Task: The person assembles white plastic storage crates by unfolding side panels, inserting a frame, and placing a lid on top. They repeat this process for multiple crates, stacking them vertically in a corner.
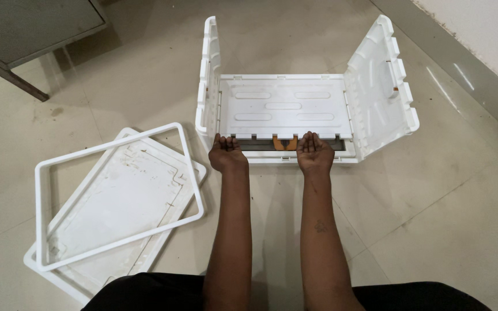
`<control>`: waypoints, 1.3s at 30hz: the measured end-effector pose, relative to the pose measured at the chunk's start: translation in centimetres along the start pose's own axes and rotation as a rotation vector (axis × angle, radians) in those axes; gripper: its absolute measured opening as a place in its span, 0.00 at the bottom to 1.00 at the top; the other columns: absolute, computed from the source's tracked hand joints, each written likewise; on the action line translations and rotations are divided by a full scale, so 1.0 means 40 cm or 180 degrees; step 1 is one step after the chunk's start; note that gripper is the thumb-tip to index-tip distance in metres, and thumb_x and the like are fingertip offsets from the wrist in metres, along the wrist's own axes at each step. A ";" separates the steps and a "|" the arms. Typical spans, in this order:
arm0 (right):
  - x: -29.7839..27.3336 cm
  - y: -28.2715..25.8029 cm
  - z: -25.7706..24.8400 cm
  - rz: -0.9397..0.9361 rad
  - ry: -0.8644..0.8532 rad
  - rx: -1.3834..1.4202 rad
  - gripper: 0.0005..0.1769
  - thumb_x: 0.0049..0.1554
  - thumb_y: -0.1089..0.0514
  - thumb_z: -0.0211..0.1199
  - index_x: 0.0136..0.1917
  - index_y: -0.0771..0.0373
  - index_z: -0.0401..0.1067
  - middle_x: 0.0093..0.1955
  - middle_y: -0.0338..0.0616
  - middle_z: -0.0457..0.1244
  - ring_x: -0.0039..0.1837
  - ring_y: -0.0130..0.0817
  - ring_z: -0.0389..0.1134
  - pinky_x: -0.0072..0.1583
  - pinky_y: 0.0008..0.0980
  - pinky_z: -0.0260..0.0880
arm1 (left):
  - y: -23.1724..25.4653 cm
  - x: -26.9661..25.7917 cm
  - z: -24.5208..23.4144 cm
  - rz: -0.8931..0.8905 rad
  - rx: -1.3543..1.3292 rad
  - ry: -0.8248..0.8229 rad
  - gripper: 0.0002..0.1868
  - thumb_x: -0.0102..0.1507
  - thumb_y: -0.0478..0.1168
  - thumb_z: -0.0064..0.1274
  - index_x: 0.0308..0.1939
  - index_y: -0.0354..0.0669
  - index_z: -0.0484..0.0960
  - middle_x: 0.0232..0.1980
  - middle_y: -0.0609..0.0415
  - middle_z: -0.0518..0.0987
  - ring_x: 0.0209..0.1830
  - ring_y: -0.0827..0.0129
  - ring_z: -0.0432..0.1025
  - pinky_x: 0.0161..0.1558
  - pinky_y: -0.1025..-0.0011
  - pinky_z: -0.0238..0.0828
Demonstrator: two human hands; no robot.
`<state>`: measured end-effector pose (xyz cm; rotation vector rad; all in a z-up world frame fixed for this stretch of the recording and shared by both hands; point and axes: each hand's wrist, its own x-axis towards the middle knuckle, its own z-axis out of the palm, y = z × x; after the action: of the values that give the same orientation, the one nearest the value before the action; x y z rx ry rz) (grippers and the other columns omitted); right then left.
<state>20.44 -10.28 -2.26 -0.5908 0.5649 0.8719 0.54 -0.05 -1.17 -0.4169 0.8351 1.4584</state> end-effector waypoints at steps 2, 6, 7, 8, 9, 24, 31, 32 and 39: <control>0.005 0.002 -0.003 -0.0014 0.0136 -0.0192 0.14 0.63 0.64 0.48 0.57 0.76 0.66 0.57 0.55 0.61 0.57 0.43 0.68 0.60 0.38 0.78 | 0.008 0.009 -0.003 0.0020 -0.0060 -0.0072 0.15 0.71 0.35 0.36 0.53 0.31 0.77 0.33 0.56 0.70 0.29 0.70 0.65 0.35 0.70 0.69; 0.026 0.019 -0.018 0.0062 0.0142 -0.0498 0.21 0.65 0.57 0.45 0.64 0.74 0.62 0.64 0.57 0.59 0.64 0.45 0.65 0.67 0.44 0.71 | 0.017 0.016 -0.001 0.0002 -0.0120 -0.0041 0.14 0.70 0.35 0.35 0.49 0.31 0.76 0.32 0.54 0.71 0.28 0.69 0.64 0.34 0.70 0.68; 0.032 0.024 -0.024 0.0080 0.0142 -0.0520 0.22 0.65 0.55 0.45 0.66 0.73 0.60 0.65 0.56 0.58 0.65 0.45 0.64 0.68 0.44 0.70 | 0.018 0.015 0.000 0.0004 -0.0125 -0.0072 0.14 0.70 0.35 0.35 0.49 0.31 0.76 0.33 0.54 0.71 0.28 0.69 0.64 0.34 0.70 0.68; 0.038 0.034 -0.030 0.0097 0.0142 -0.0542 0.24 0.65 0.53 0.44 0.68 0.72 0.58 0.66 0.56 0.57 0.67 0.45 0.63 0.70 0.44 0.69 | 0.018 0.012 -0.001 0.0006 -0.0130 -0.0103 0.14 0.70 0.35 0.35 0.49 0.31 0.76 0.33 0.54 0.71 0.29 0.69 0.64 0.34 0.70 0.69; 0.045 0.039 -0.038 0.0112 0.0143 -0.0568 0.26 0.65 0.52 0.44 0.69 0.71 0.56 0.67 0.55 0.56 0.68 0.45 0.62 0.72 0.44 0.67 | 0.016 0.009 -0.002 0.0006 -0.0137 -0.0132 0.14 0.71 0.35 0.34 0.49 0.31 0.76 0.33 0.54 0.71 0.29 0.69 0.64 0.34 0.70 0.69; 0.067 0.102 -0.034 0.0393 -0.0060 -0.0485 0.39 0.62 0.51 0.54 0.76 0.77 0.48 0.73 0.62 0.52 0.78 0.50 0.54 0.77 0.44 0.58 | 0.019 0.006 0.011 -0.0022 -0.0130 0.0066 0.17 0.72 0.37 0.33 0.49 0.30 0.77 0.32 0.54 0.71 0.27 0.70 0.65 0.34 0.70 0.70; 0.018 0.095 0.002 0.0403 0.0243 -0.0264 0.41 0.61 0.47 0.57 0.74 0.81 0.51 0.72 0.63 0.52 0.75 0.50 0.56 0.76 0.44 0.59 | 0.009 0.025 -0.006 0.0020 -0.0180 -0.0119 0.17 0.72 0.36 0.31 0.49 0.31 0.77 0.32 0.54 0.71 0.28 0.70 0.65 0.33 0.71 0.69; 0.011 0.096 0.008 0.0404 0.0269 -0.0221 0.41 0.61 0.47 0.57 0.73 0.81 0.52 0.71 0.63 0.52 0.75 0.50 0.57 0.76 0.44 0.60 | 0.010 0.026 -0.006 0.0016 -0.0157 -0.0115 0.18 0.72 0.36 0.31 0.50 0.31 0.77 0.33 0.54 0.71 0.28 0.70 0.65 0.34 0.71 0.70; -0.021 0.102 0.049 0.0294 0.0123 -0.0256 0.34 0.60 0.49 0.57 0.69 0.78 0.61 0.64 0.57 0.60 0.69 0.45 0.64 0.74 0.42 0.64 | 0.017 0.010 -0.001 -0.0050 -0.0217 -0.0071 0.14 0.71 0.36 0.36 0.48 0.32 0.77 0.32 0.53 0.70 0.28 0.70 0.66 0.34 0.70 0.69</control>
<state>17.05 -7.31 -1.30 -0.6599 0.5979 0.9757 -0.16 0.25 -1.32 -0.4567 0.7642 1.4775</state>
